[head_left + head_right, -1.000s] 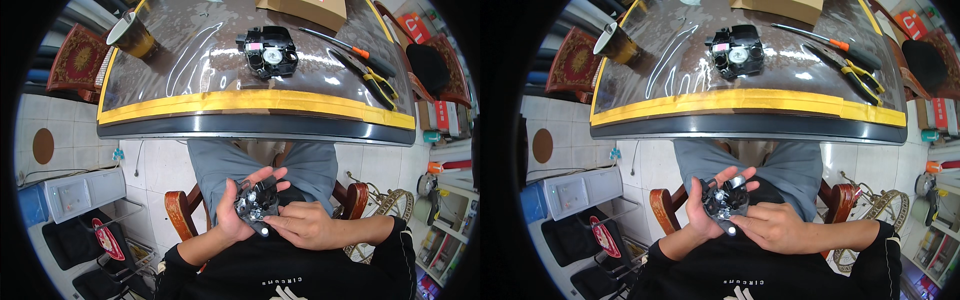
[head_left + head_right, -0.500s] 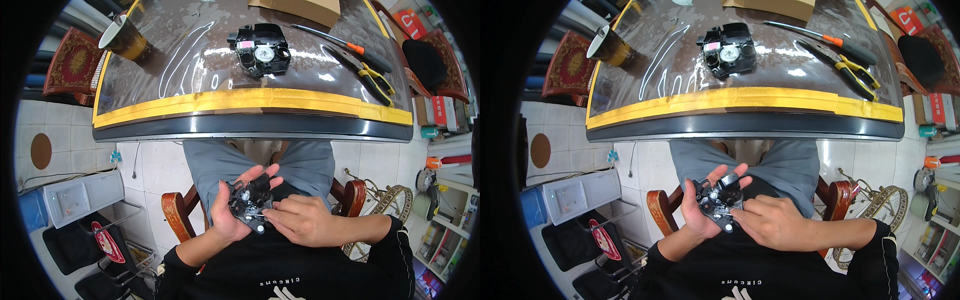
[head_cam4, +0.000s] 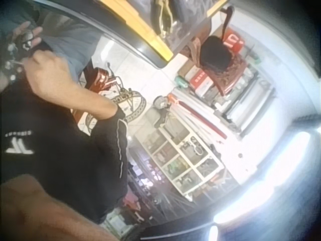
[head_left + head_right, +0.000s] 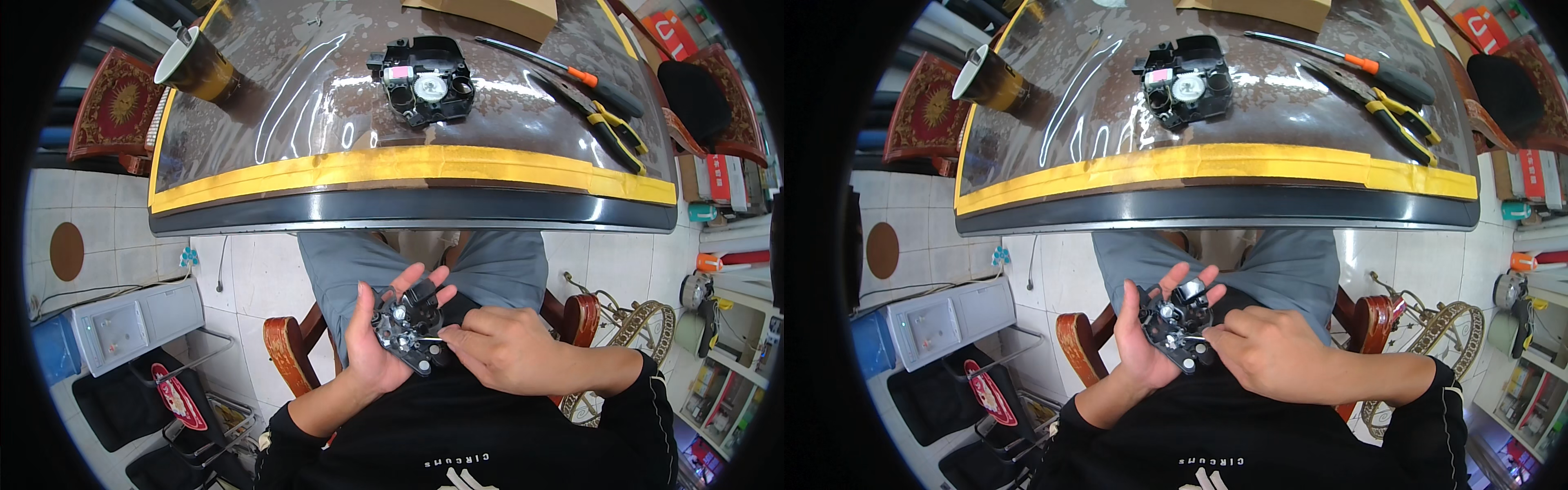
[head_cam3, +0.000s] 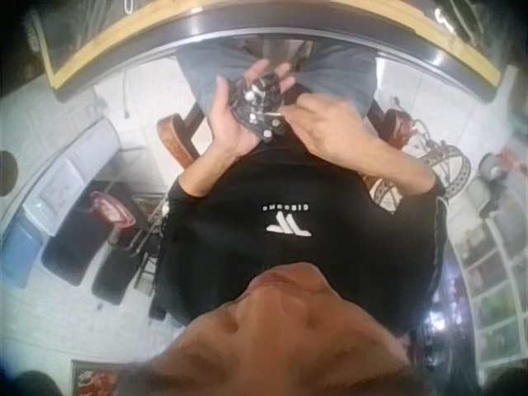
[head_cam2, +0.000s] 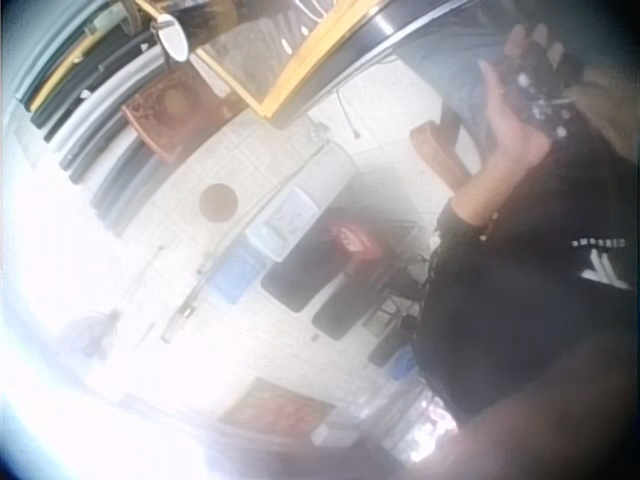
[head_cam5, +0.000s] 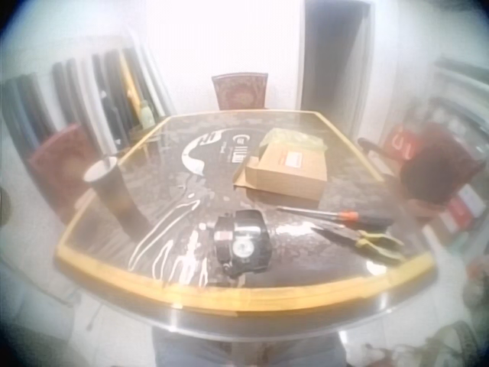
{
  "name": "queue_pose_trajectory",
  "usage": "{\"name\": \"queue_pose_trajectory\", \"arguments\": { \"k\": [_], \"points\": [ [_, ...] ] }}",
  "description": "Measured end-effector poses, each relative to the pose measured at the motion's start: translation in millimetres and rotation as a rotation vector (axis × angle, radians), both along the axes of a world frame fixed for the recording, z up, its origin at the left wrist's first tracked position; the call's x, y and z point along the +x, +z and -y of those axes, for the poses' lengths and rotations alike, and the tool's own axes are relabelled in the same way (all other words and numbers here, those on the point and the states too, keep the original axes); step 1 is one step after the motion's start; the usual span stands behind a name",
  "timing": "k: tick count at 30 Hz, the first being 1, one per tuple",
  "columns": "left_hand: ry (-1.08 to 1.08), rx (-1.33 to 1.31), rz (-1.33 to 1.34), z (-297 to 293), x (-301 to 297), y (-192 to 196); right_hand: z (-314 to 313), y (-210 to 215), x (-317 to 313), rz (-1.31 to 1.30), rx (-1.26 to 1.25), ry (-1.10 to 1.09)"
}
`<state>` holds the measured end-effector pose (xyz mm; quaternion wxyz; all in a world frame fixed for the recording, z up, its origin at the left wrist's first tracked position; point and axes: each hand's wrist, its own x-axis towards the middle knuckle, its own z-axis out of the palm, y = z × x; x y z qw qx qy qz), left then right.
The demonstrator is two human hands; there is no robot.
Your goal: The person assembles a small black electronic component at a table. They use pliers to bend a small metal piece, then insert it into the component and tighten screws with a screwdriver. The person repeatedly inspects the assembly and makes adjustments throughout the clip.
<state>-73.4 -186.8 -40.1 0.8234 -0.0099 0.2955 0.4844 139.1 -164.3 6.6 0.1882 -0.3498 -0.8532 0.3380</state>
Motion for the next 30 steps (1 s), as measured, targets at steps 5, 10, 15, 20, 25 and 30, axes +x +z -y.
{"name": "queue_pose_trajectory", "arguments": {
  "k": [5,10,15,20,25,30],
  "points": [
    [0.025,0.036,0.019,-1.4,-2.7,-2.8,-7.6,-8.5,4.9,-0.071,-0.05,-0.098],
    [0.053,0.261,-0.08,-1.2,1.9,-7.7,7.0,-31.7,-1.4,-0.336,-0.633,-0.395],
    [0.118,0.517,-0.246,-4.5,6.3,-11.7,14.0,-50.4,-13.6,-0.56,-1.166,-0.464],
    [0.175,0.601,-0.31,-13.0,11.9,-19.5,9.8,-49.2,-16.6,-0.746,-1.36,-0.442],
    [0.227,0.937,-0.957,-28.9,-23.6,-19.9,10.9,-50.2,-23.7,-0.789,-1.163,-0.566],
    [-0.006,1.596,-1.867,-37.1,-61.4,12.8,13.7,-53.5,-32.3,-0.758,-0.919,-0.591]
  ]
}}
